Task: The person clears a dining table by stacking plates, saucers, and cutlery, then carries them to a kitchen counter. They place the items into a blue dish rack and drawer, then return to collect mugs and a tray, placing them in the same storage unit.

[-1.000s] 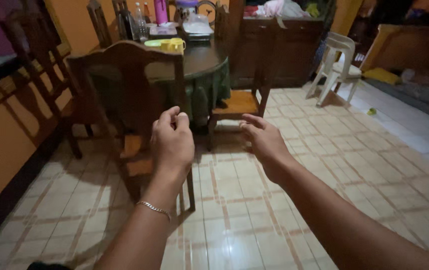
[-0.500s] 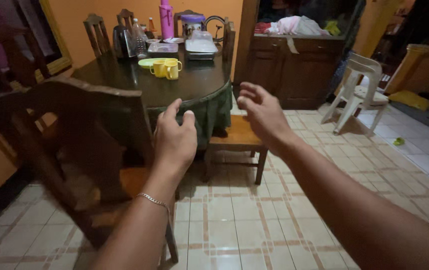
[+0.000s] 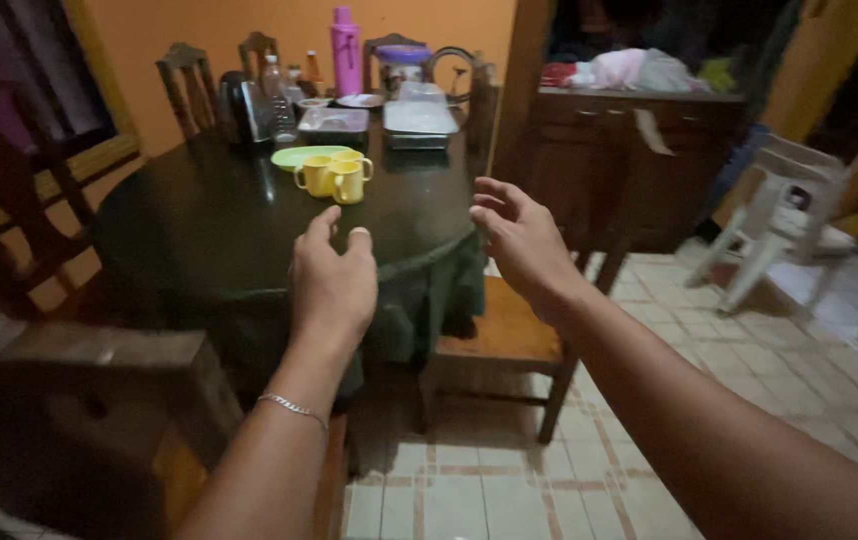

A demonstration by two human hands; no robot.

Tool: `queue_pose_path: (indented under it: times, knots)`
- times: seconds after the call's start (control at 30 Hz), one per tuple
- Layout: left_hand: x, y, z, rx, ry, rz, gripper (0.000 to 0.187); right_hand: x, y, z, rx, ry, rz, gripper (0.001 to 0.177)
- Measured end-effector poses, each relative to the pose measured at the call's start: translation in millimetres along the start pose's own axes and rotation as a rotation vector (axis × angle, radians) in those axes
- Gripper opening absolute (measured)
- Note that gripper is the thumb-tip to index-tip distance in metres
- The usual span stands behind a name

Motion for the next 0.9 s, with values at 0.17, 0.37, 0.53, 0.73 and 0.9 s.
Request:
queue_pose_path:
  times: [0.17, 0.37, 0.53, 0.73, 0.9]
  knots:
    - [54, 41, 48, -0.095, -0.023, 0.053, 0.054, 42, -53, 83, 0.058, 0.069, 0.022, 0.054]
    - [126, 102, 120, -0.103, -0.130, 0.080, 0.054, 92, -123, 205, 0.004, 0.175, 0.009, 0.054]
    - [184, 126, 177, -0.147, -0.140, 0.128, 0.057, 126, -162, 300, 0.024, 0.265, -0.049, 0.055]
    - [225, 158, 243, -0.163, -0.145, 0.274, 0.050, 184, -199, 389, -0.036, 0.346, -0.107, 0.055]
    - [256, 207, 310, -0.232, -0.065, 0.286, 0.045, 250, -198, 449, -0.255, 0.372, -0.188, 0.052]
Point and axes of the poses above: each hand's wrist, its own z-axis towards the middle knuckle, its own x-axis out of the palm, y = z × x, the point moved 10 cm from there along z, towards the middle knuckle, and after that the axes turned 11 degrees about -y, right-handed, at the moved point
